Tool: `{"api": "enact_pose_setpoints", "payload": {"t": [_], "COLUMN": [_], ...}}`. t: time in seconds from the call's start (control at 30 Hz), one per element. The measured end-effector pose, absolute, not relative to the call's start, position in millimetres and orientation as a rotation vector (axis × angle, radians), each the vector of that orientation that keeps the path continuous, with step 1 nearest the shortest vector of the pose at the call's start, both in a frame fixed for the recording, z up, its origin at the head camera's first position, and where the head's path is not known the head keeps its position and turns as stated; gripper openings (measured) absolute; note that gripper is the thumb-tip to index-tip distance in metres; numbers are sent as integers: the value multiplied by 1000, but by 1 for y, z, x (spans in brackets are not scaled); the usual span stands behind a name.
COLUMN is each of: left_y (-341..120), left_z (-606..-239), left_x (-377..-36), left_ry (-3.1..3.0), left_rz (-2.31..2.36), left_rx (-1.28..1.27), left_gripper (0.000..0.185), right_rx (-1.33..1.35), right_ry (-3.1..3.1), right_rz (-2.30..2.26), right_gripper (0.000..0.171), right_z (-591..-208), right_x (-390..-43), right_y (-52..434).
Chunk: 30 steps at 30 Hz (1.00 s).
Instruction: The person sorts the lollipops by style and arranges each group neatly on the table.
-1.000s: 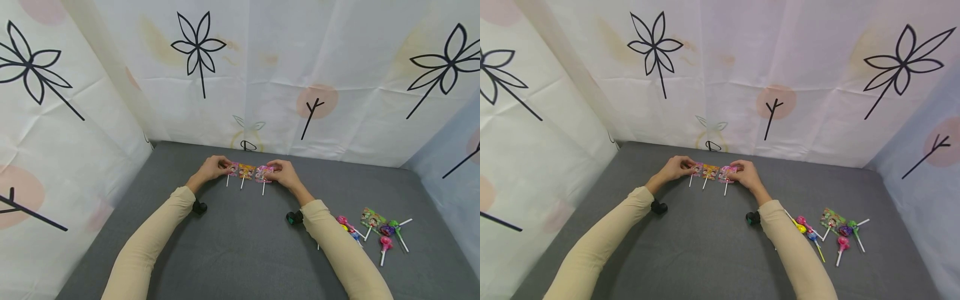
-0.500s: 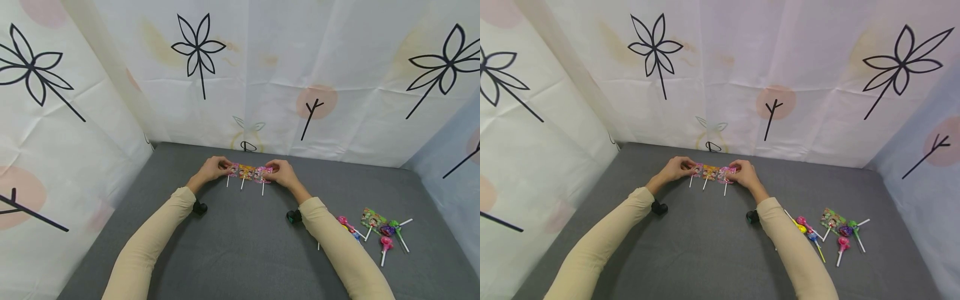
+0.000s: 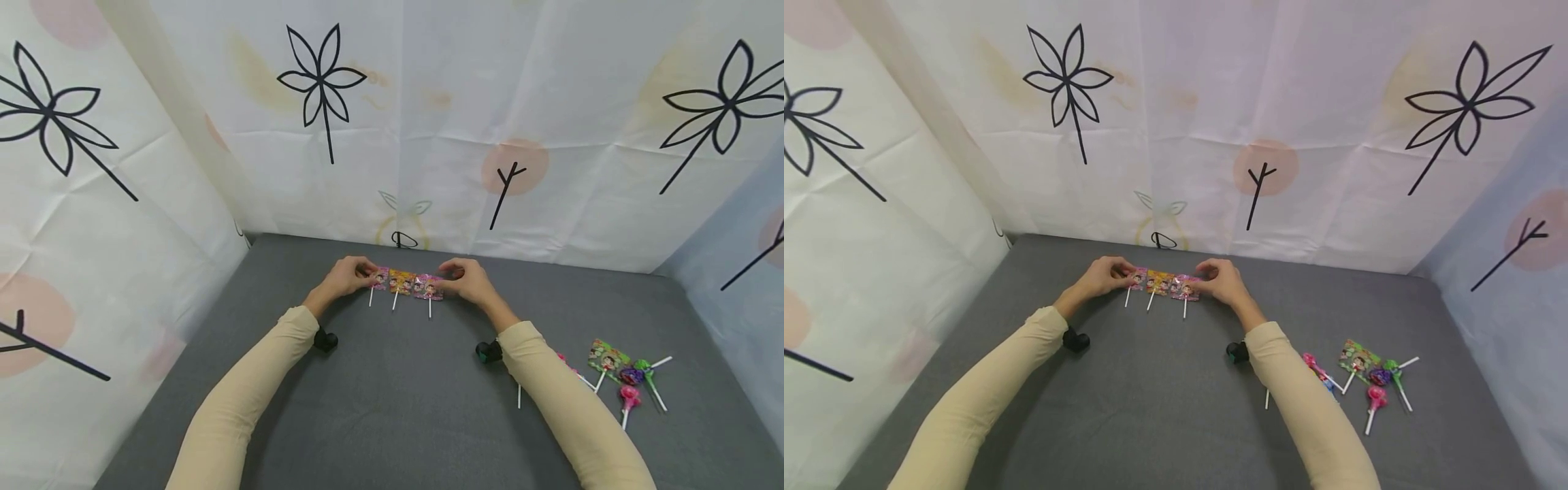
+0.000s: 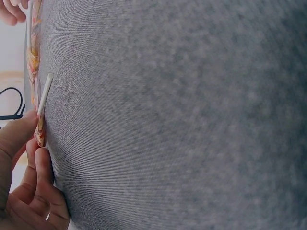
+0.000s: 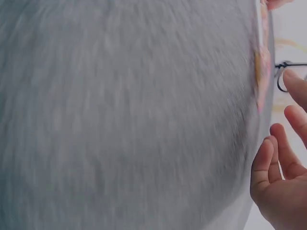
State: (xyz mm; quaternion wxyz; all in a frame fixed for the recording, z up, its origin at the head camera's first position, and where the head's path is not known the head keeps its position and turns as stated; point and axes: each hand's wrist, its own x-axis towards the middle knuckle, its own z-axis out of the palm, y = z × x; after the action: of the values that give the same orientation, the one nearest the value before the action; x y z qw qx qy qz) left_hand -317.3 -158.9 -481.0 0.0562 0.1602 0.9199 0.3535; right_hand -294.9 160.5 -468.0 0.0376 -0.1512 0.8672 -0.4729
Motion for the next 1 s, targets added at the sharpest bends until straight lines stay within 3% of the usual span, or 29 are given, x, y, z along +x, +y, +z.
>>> {"api": "enact_pose_setpoints", "payload": {"t": [0.27, 1.0], "left_y": [-162, -159], "left_z": [-481, -482], "left_x": [-315, -316], "left_ry": [2798, 2789], "left_rz": [1083, 1091], "left_rx": [501, 494], "left_gripper": [30, 29], "right_rx": [-624, -554], "right_ry": [2607, 2493], "right_rz": [-1525, -1435], "right_gripper": [35, 34], "right_z": [-451, -432], "right_x": [-284, -231], "right_y": [191, 256]}}
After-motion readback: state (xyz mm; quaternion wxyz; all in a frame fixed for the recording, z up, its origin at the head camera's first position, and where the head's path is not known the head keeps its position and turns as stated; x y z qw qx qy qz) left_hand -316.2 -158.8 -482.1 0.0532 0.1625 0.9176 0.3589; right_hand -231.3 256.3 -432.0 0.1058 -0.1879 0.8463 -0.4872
